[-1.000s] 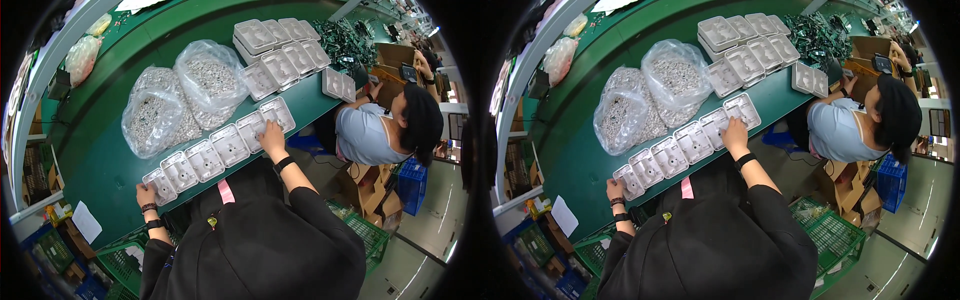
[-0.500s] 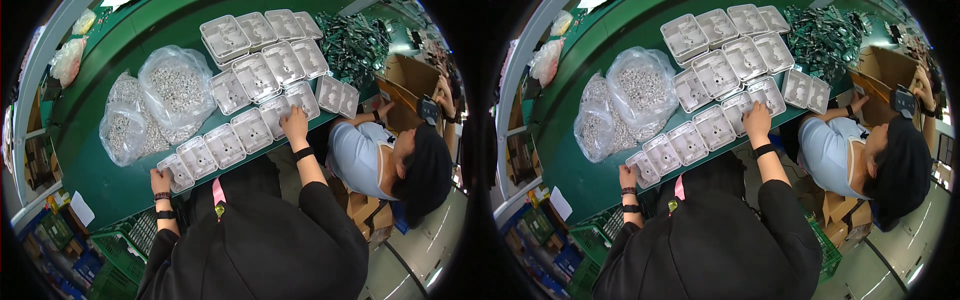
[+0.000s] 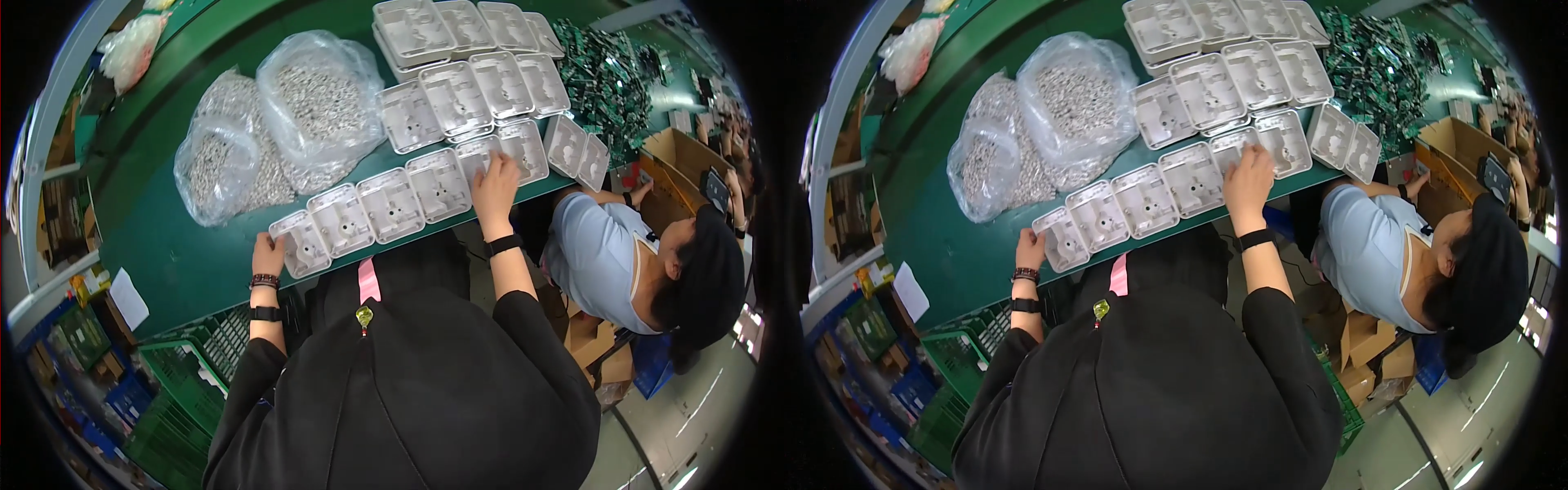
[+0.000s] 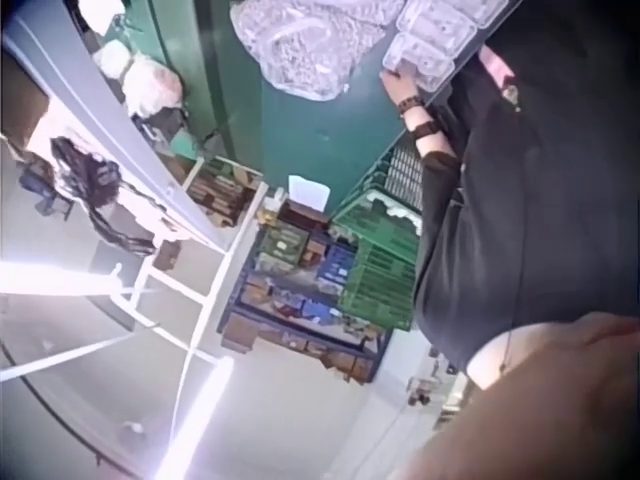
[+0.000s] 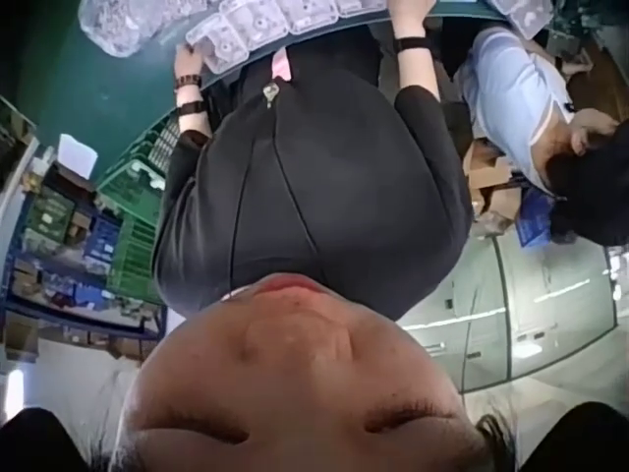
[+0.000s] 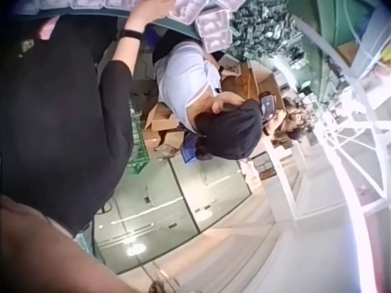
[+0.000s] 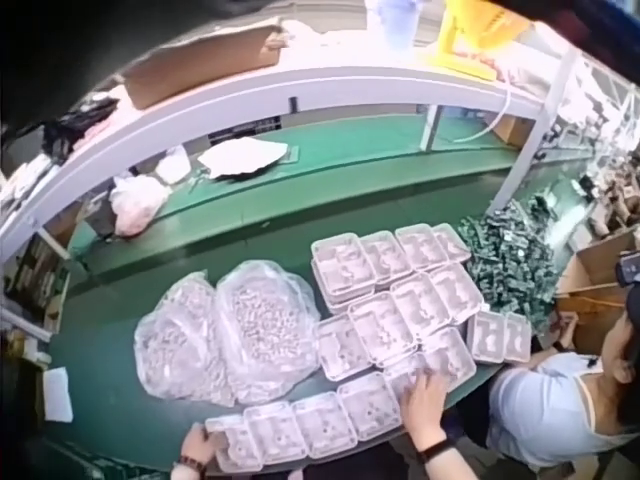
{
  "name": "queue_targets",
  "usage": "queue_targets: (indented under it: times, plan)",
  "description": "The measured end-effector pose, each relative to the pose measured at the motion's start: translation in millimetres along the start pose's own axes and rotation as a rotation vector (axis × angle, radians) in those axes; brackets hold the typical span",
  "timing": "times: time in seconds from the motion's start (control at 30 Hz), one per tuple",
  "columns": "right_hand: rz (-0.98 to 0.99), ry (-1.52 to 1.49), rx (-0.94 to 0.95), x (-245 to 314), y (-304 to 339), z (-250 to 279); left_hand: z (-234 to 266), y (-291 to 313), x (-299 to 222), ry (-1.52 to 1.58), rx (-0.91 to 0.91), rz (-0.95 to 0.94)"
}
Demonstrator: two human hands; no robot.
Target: The person removes white plastic housings from a green crate and places them on a table. They then take small white components from a plastic bag and press them into the housings by hand before returning the housings to the crate.
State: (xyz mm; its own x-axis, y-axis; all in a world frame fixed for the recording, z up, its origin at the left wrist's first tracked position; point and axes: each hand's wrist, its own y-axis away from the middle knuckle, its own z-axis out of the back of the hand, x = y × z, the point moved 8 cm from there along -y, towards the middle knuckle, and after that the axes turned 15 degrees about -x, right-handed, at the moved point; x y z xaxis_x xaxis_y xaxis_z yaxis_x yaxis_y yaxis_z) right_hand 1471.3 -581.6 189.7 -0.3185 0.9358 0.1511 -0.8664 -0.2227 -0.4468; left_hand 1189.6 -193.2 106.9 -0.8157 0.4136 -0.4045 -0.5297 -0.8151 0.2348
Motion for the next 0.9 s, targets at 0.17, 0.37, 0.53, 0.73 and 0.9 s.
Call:
queue_targets:
  times: [0.17,0.37,0.53,0.73,0.9]
  plan:
    - [0.099,-0.193,0.122,81.5,37.8,8.0,1.5,9.5,12.4,0.066,0.093,-0.004]
    - [-0.017,-0.27,0.161,117.4,63.7,2.4,3.0,8.4,8.3,0.023,0.057,-0.136]
    - [-0.1,-0.247,-0.006,61.1,36.3,10.7,3.9,15.8,12.4,0.002,0.113,-0.133]
    - [-0.292,-0.072,-0.269,-68.6,-17.6,28.0,-4.9,24.1,-14.7,-0.013,0.151,-0.178]
    - [-0.297,-0.005,-0.237,-132.9,-56.4,10.9,-13.2,28.1,-28.0,-0.102,0.171,-0.126]
